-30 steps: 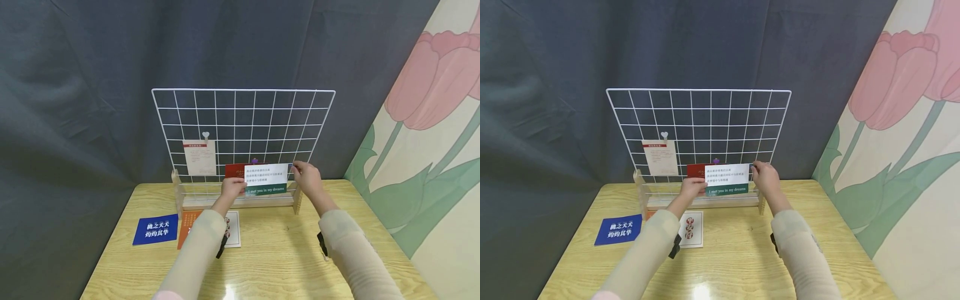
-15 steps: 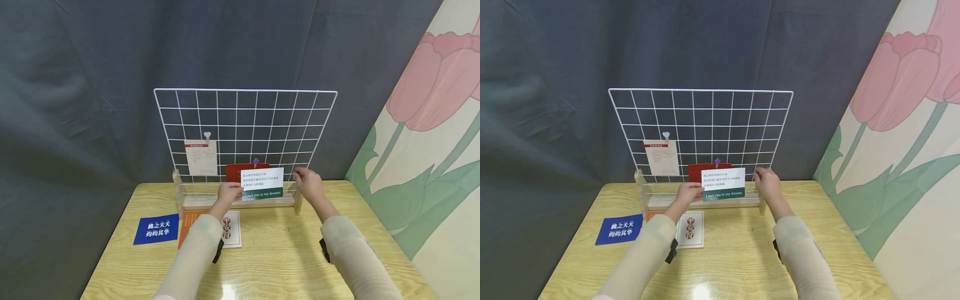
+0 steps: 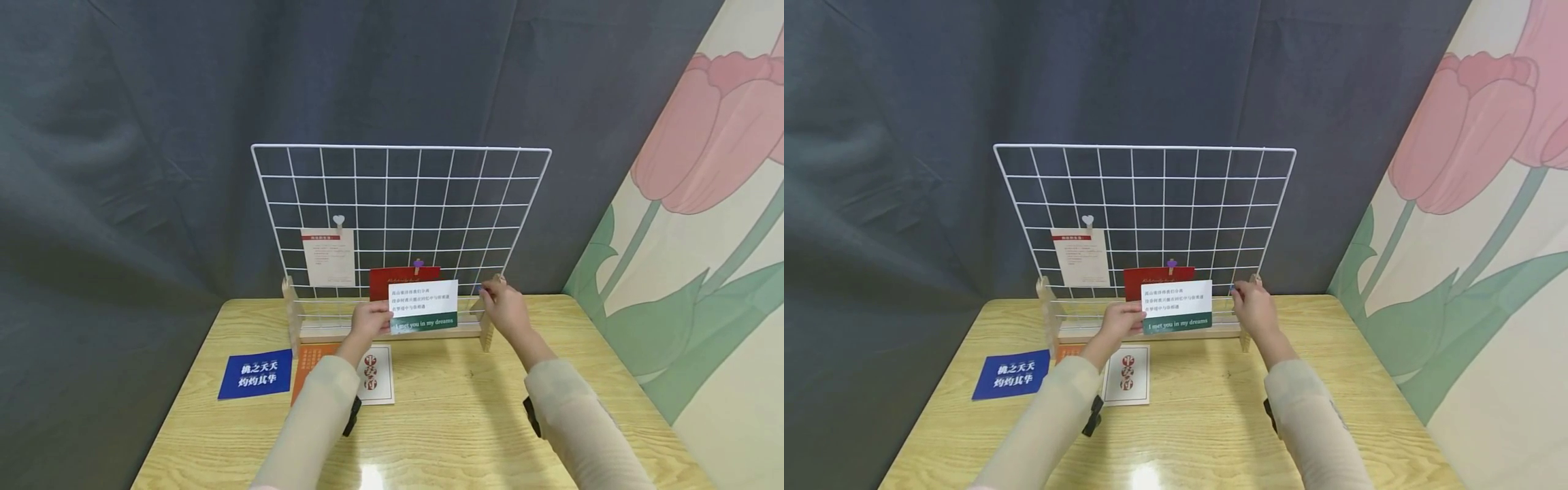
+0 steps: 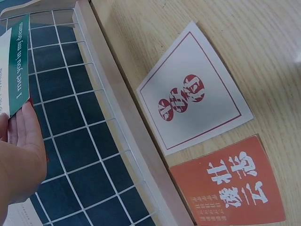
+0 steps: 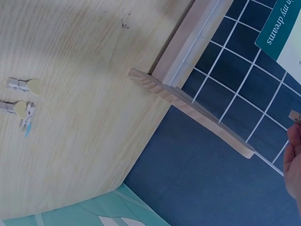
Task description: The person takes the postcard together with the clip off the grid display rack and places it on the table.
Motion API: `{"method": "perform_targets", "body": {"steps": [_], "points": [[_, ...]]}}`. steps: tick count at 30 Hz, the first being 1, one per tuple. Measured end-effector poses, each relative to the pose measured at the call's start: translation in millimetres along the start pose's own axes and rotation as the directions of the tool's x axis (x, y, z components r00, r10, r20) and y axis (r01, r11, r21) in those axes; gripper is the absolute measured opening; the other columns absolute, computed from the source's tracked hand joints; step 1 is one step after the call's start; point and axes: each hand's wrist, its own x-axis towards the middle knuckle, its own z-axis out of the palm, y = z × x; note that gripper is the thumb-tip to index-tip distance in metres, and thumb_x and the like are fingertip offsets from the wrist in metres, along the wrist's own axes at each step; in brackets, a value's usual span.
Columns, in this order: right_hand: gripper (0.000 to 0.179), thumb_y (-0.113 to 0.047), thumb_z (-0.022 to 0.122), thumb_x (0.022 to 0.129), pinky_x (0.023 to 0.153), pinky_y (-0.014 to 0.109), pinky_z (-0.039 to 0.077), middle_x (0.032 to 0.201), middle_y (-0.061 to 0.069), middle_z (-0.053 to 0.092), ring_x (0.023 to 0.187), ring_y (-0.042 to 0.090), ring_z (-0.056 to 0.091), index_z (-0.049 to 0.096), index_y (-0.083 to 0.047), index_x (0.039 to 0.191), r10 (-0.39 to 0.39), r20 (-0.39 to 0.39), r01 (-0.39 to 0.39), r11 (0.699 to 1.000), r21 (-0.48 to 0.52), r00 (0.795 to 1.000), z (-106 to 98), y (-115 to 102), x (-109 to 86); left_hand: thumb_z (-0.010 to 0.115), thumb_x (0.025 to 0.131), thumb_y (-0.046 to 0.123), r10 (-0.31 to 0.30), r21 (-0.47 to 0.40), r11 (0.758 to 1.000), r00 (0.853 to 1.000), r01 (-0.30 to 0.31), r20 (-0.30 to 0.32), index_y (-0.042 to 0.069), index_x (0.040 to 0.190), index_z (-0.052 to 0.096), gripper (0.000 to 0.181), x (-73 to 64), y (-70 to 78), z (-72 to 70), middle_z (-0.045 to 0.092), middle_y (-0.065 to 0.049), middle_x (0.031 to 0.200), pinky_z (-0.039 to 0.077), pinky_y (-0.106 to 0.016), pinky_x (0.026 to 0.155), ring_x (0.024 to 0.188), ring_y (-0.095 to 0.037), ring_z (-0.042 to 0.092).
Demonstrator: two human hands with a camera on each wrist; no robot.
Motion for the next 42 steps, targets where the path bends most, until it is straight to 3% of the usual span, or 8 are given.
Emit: {"method": "perform_targets", "body": {"steps": [10,25,42], "points": [[0.016,-0.006,0.057,0.082,0.060,0.043,0.046,0.081,0.021,0.061,0.071,0.033,0.057,0.059,0.007,0.092,0.029,0.032,-0.030,0.999,0.015,0.999,4.4,6.4,-10.1,0.060,0.074,-0.005,-0.035,0.004,0.999,0.999,0.035,-0.012,-0.009,0.096,0.060,0.023,-0.4,-12.5,-9.1,0.061,-0.019,0.083,0.051,-0.026,0.058,0.057,-0.016,0.058],[0.016,-0.005,0.059,0.080,0.057,0.041,0.047,0.077,0.018,0.061,0.065,0.029,0.058,0.060,0.006,0.091,0.039,0.046,-0.041,0.998,0.037,0.998,18.0,13.8,-31.0,0.060,0.075,-0.004,-0.069,0.008,0.998,0.997,0.069,0.021,-0.010,0.098,0.059,0.024,-9.4,-31.9,-17.4,0.061,-0.015,0.077,0.051,-0.027,0.058,0.056,-0.014,0.057],[0.010,-0.008,0.059,0.080,0.055,0.039,0.046,0.073,0.011,0.061,0.063,0.024,0.057,0.060,0.001,0.084,0.105,0.080,-0.109,0.993,0.047,0.991,30.1,18.2,-53.1,0.060,0.075,-0.003,-0.105,0.009,0.994,0.994,0.105,-0.014,-0.010,0.099,0.058,0.025,-15.1,-54.6,-26.4,0.061,-0.013,0.069,0.051,-0.031,0.059,0.053,-0.013,0.057]]}}
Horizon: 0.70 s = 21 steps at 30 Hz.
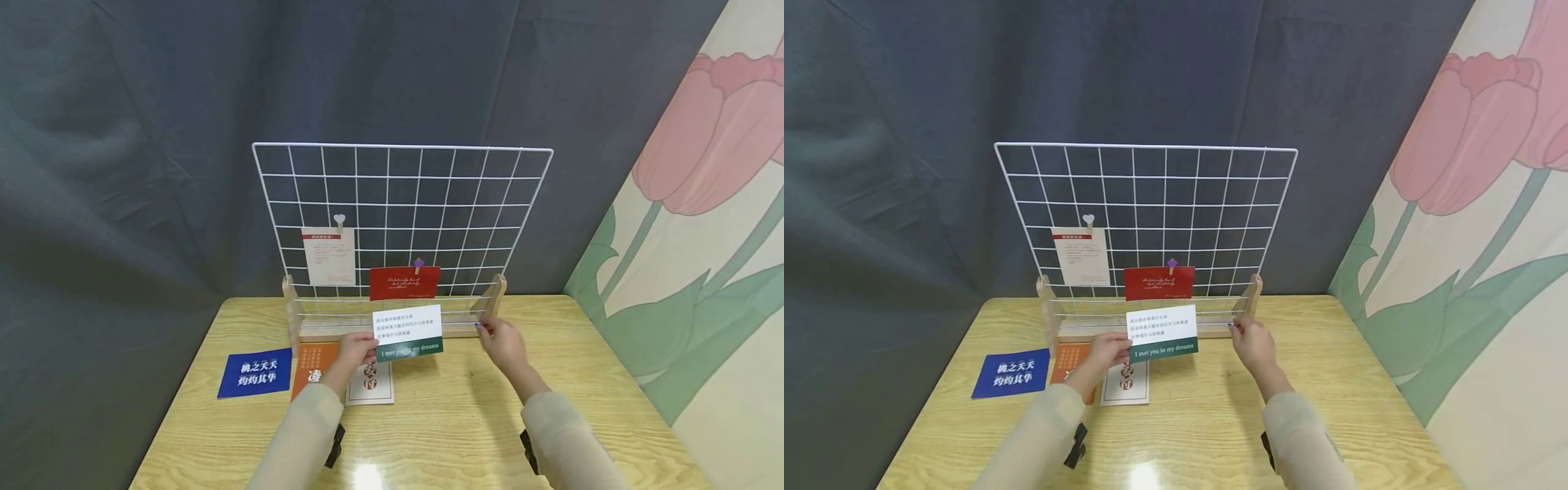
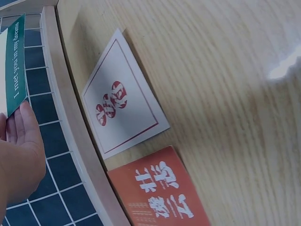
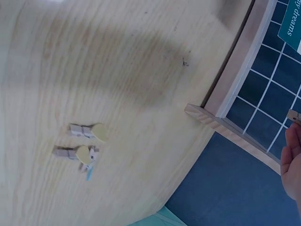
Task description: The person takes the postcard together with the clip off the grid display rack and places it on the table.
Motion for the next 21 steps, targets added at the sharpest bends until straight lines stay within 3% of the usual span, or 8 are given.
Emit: {"method": "perform_targets", "body": {"steps": [2,3,4,8,10,21], "points": [[0.010,-0.007,0.059,0.079,0.055,0.038,0.046,0.073,0.012,0.061,0.062,0.024,0.057,0.060,0.002,0.084,0.008,0.001,-0.008,1.000,0.016,1.000,2.9,1.6,-2.1,0.062,0.074,-0.001,-0.007,0.007,1.000,1.000,0.007,-0.005,-0.008,0.098,0.060,0.024,-1.0,-2.1,-1.4,0.061,-0.015,0.070,0.051,-0.031,0.059,0.054,-0.015,0.057],[0.010,-0.006,0.059,0.079,0.055,0.038,0.046,0.073,0.012,0.061,0.062,0.024,0.057,0.060,0.002,0.084,0.014,0.003,-0.014,1.000,0.023,1.000,4.2,2.4,-3.2,0.064,0.073,0.001,0.030,-0.015,0.999,0.999,-0.030,0.011,-0.004,0.094,0.062,0.022,1.2,-6.9,-3.0,0.061,-0.014,0.069,0.051,-0.030,0.057,0.053,-0.015,0.057],[0.010,-0.006,0.059,0.080,0.055,0.037,0.047,0.073,0.012,0.061,0.063,0.024,0.057,0.060,0.003,0.085,0.020,0.008,-0.020,0.999,0.026,1.000,5.7,3.4,-4.2,0.065,0.072,0.002,0.028,-0.015,0.999,1.000,-0.028,0.007,-0.004,0.093,0.063,0.021,1.0,-7.8,-3.4,0.061,-0.015,0.070,0.051,-0.030,0.057,0.054,-0.016,0.058],[0.012,-0.005,0.058,0.080,0.054,0.035,0.048,0.074,0.012,0.061,0.064,0.024,0.057,0.060,0.004,0.087,0.044,0.028,-0.044,0.998,0.036,0.999,9.9,5.9,-8.1,0.065,0.072,0.001,0.033,-0.033,0.999,0.999,-0.033,0.006,-0.004,0.091,0.063,0.019,-0.2,-11.9,-5.5,0.061,-0.016,0.071,0.051,-0.031,0.059,0.055,-0.017,0.058],[0.013,-0.005,0.057,0.081,0.055,0.035,0.048,0.075,0.013,0.061,0.064,0.024,0.058,0.059,0.005,0.088,0.049,0.033,-0.050,0.998,0.039,0.998,11.0,6.7,-10.1,0.062,0.074,-0.002,-0.017,-0.022,1.000,1.000,0.016,-0.012,-0.009,0.095,0.060,0.023,-3.6,-9.5,-5.1,0.060,-0.017,0.073,0.051,-0.033,0.063,0.056,-0.017,0.057],[0.018,-0.005,0.055,0.082,0.053,0.032,0.049,0.074,0.012,0.062,0.064,0.023,0.059,0.058,0.008,0.093,0.061,0.058,-0.063,0.997,0.040,0.996,17.3,12.9,-24.4,0.059,0.076,-0.002,-0.066,-0.049,0.997,0.998,0.065,-0.003,-0.011,0.103,0.055,0.028,-12.0,-21.4,-14.5,0.059,-0.012,0.072,0.050,-0.033,0.066,0.057,-0.014,0.055]]}}
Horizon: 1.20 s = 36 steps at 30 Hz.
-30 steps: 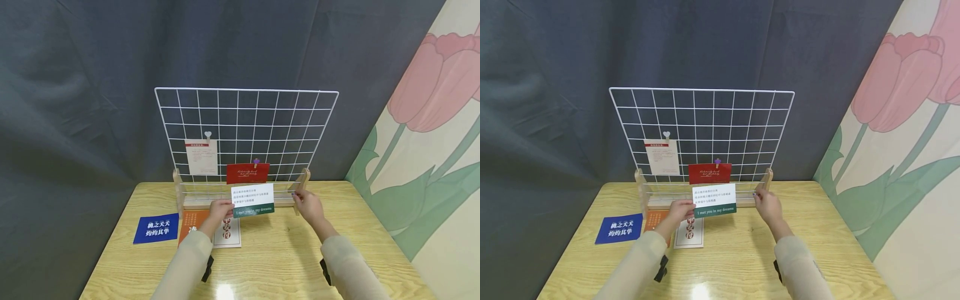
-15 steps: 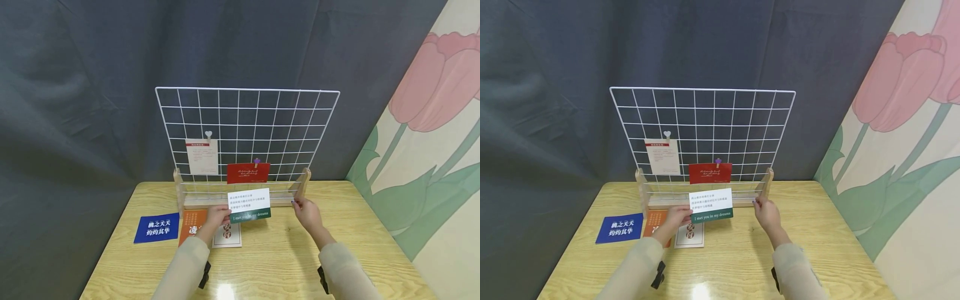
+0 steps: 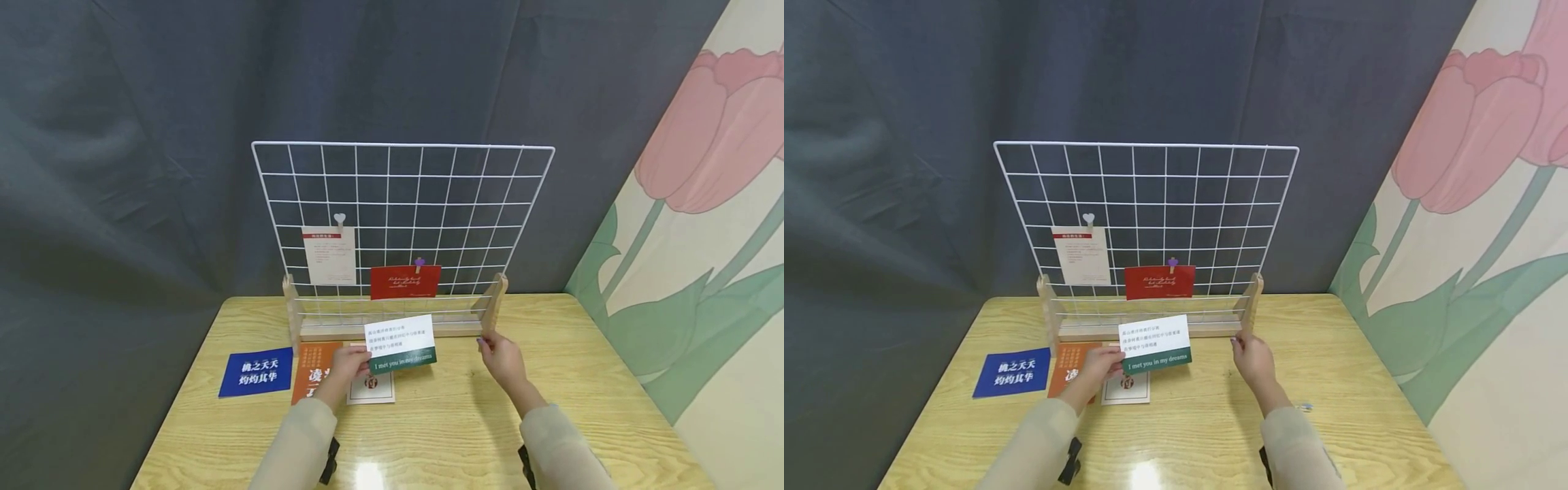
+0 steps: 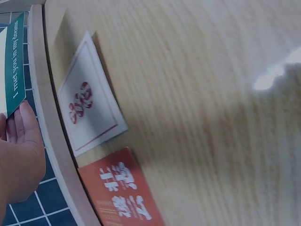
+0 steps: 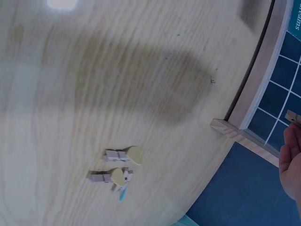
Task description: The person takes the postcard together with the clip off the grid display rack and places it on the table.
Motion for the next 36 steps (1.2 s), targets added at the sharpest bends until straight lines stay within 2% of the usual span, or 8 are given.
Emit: {"method": "perform_targets", "body": {"steps": [7,16,21,28,36], "points": [[0.018,-0.004,0.054,0.083,0.055,0.033,0.049,0.073,0.013,0.062,0.065,0.025,0.059,0.058,0.010,0.093,0.027,0.021,-0.028,1.000,0.005,0.999,5.8,8.6,-8.5,0.057,0.078,-0.003,-0.011,-0.016,1.000,1.000,0.011,-0.001,-0.013,0.105,0.052,0.030,-1.9,-13.7,-9.5,0.060,-0.013,0.076,0.050,-0.029,0.063,0.062,-0.014,0.058],[0.018,-0.004,0.052,0.083,0.054,0.034,0.048,0.071,0.011,0.061,0.063,0.023,0.057,0.057,0.011,0.092,0.069,0.072,-0.069,0.998,-0.012,0.995,6.2,16.1,-25.2,0.058,0.078,-0.002,-0.015,-0.029,0.999,1.000,0.014,-0.021,-0.014,0.107,0.051,0.032,-8.2,-22.0,-21.2,0.060,-0.013,0.074,0.051,-0.029,0.061,0.060,-0.014,0.057],[0.020,-0.006,0.051,0.084,0.053,0.032,0.046,0.073,0.010,0.060,0.060,0.019,0.055,0.055,0.012,0.093,0.125,0.118,-0.121,0.992,-0.040,0.985,5.1,23.5,-34.4,0.058,0.078,-0.001,-0.033,-0.046,0.998,0.998,0.031,-0.049,-0.013,0.108,0.052,0.033,-8.2,-29.0,-30.4,0.059,-0.011,0.073,0.051,-0.028,0.061,0.061,-0.014,0.056],[0.024,-0.008,0.048,0.086,0.059,0.037,0.047,0.078,0.014,0.059,0.067,0.023,0.056,0.054,0.012,0.097,0.184,0.176,-0.170,0.981,-0.092,0.967,3.1,37.9,-44.3,0.057,0.080,0.000,-0.050,-0.045,0.998,0.997,0.047,-0.065,-0.014,0.110,0.050,0.034,-7.7,-38.2,-43.4,0.058,-0.010,0.074,0.051,-0.028,0.060,0.061,-0.013,0.055],[0.024,-0.007,0.047,0.086,0.061,0.039,0.049,0.082,0.020,0.059,0.070,0.029,0.058,0.053,0.013,0.097,0.172,0.203,-0.155,0.983,-0.100,0.964,-1.0,46.0,-52.4,0.056,0.081,0.001,-0.070,-0.059,0.996,0.995,0.066,-0.069,-0.014,0.112,0.047,0.036,-11.2,-42.0,-53.8,0.057,-0.007,0.069,0.051,-0.027,0.059,0.059,-0.011,0.054]]}}
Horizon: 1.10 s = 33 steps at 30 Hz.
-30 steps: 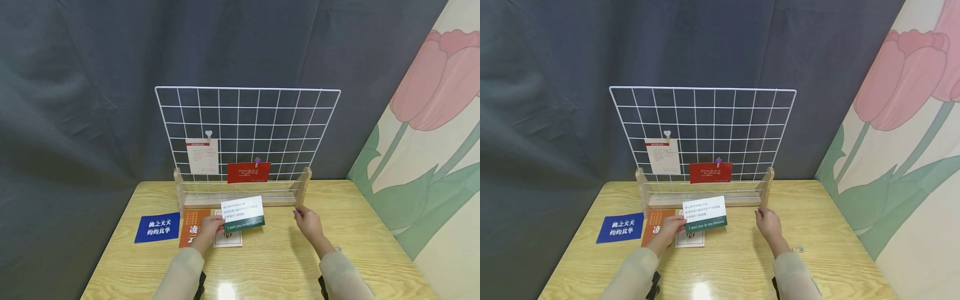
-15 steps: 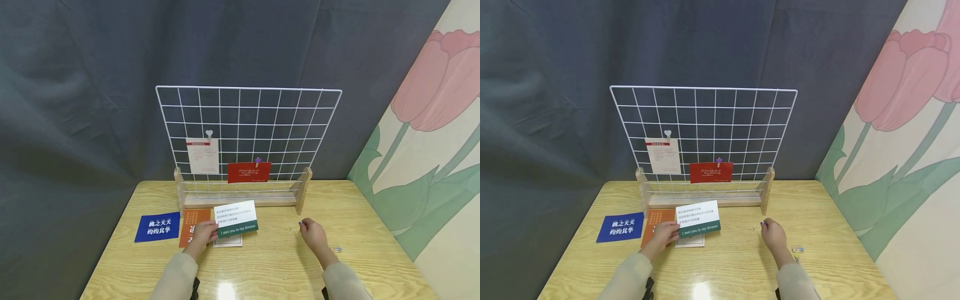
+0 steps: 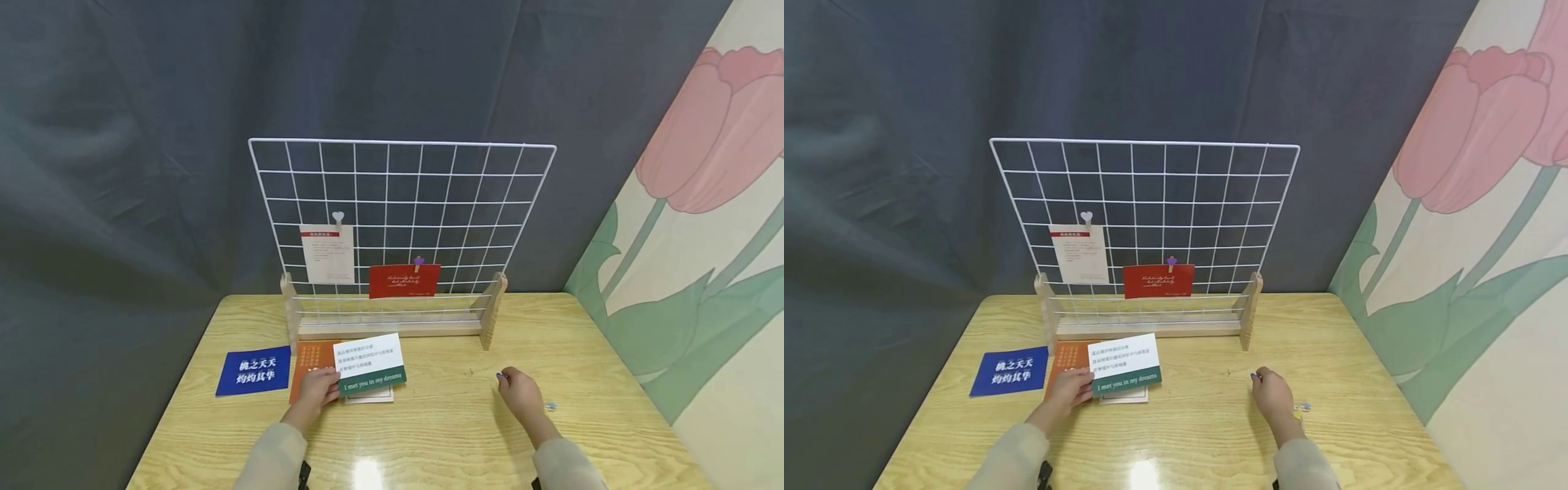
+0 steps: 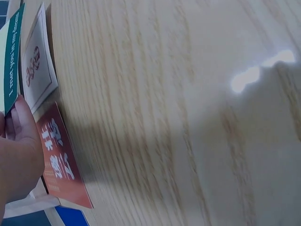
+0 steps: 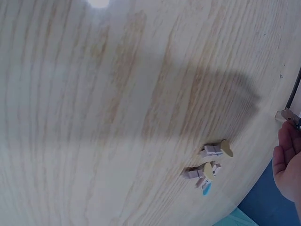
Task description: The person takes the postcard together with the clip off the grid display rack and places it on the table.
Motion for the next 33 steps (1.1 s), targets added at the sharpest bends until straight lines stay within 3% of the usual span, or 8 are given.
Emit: {"method": "perform_targets", "body": {"steps": [7,17,22,27,33], "points": [[0.025,-0.007,0.046,0.087,0.061,0.039,0.049,0.084,0.021,0.059,0.069,0.027,0.058,0.052,0.014,0.099,0.030,0.027,-0.030,0.999,-0.012,0.999,0.8,6.4,-4.1,0.056,0.082,0.003,-0.005,-0.001,1.000,1.000,0.005,0.007,-0.014,0.113,0.047,0.037,-1.4,-2.1,-17.2,0.059,-0.005,0.071,0.050,-0.026,0.060,0.061,-0.011,0.056],[0.026,-0.008,0.047,0.087,0.050,0.029,0.045,0.077,0.013,0.058,0.054,0.013,0.049,0.052,0.013,0.101,0.042,0.048,-0.040,0.999,-0.036,0.998,1.1,11.2,-8.5,0.055,0.082,0.003,-0.006,0.017,1.000,0.999,0.007,-0.046,-0.015,0.115,0.045,0.038,-4.6,-0.3,-47.3,0.058,-0.005,0.070,0.050,-0.025,0.058,0.060,-0.011,0.054],[0.026,-0.008,0.046,0.087,0.051,0.030,0.046,0.081,0.017,0.059,0.056,0.015,0.051,0.052,0.014,0.101,0.047,0.072,-0.044,0.998,-0.040,0.996,0.3,13.1,-11.1,0.058,0.080,0.005,-0.008,0.002,1.000,0.997,0.008,-0.075,-0.015,0.113,0.047,0.040,-4.4,-1.3,-61.2,0.059,-0.005,0.069,0.050,-0.025,0.058,0.060,-0.011,0.055],[0.027,-0.007,0.046,0.087,0.052,0.031,0.048,0.088,0.025,0.058,0.060,0.018,0.054,0.051,0.015,0.101,0.059,0.092,-0.054,0.997,-0.057,0.994,-1.7,14.0,-13.9,0.063,0.078,0.010,0.015,-0.031,0.999,0.999,-0.016,-0.048,-0.012,0.110,0.051,0.041,-2.6,-6.2,-79.4,0.058,-0.006,0.069,0.050,-0.023,0.057,0.060,-0.010,0.055],[0.028,-0.009,0.046,0.088,0.049,0.029,0.046,0.091,0.027,0.056,0.062,0.018,0.054,0.050,0.014,0.102,0.085,0.126,-0.076,0.994,-0.080,0.988,-3.0,15.9,-16.7,0.054,0.084,0.007,-0.037,0.020,0.999,0.996,0.039,-0.087,-0.015,0.119,0.039,0.044,-9.7,0.2,-94.3,0.056,-0.004,0.071,0.049,-0.022,0.059,0.062,-0.008,0.052]]}}
